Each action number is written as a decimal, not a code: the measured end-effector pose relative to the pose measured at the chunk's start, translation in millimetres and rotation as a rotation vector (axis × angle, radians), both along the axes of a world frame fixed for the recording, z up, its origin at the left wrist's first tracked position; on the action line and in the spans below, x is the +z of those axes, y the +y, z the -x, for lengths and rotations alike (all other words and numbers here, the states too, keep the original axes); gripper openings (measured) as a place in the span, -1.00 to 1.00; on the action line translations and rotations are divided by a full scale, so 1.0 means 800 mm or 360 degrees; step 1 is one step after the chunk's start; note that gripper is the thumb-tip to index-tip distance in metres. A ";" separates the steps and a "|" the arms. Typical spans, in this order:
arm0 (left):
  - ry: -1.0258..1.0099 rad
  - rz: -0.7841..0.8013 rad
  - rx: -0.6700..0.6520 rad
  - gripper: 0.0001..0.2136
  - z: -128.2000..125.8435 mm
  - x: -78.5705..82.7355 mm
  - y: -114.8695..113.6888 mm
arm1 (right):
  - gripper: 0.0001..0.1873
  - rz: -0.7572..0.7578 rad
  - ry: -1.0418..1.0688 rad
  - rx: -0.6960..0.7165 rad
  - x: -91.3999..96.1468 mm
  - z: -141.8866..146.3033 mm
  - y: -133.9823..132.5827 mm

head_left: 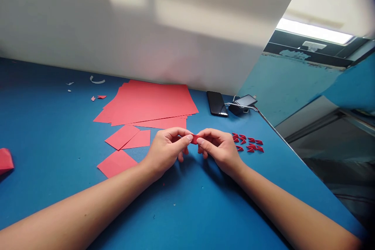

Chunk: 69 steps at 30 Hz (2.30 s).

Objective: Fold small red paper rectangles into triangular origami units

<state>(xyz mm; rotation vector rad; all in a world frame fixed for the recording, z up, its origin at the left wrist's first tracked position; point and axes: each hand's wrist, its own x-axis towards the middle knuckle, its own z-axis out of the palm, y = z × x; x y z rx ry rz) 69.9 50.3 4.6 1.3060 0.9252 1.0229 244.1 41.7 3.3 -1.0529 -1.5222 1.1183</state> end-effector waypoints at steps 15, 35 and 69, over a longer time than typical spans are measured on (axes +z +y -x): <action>0.0054 -0.0004 -0.0002 -0.80 -0.001 -0.001 -0.001 | -0.85 0.0005 0.0027 -0.0001 -0.002 0.000 0.000; 0.0371 -0.0299 0.0095 -0.84 -0.002 -0.002 -0.006 | -0.90 -0.0597 -0.0631 -0.0036 0.006 -0.002 0.000; 0.0686 -0.1067 0.0227 -0.89 0.002 -0.005 -0.008 | -0.85 -0.1212 -0.0871 0.0029 0.000 -0.010 0.003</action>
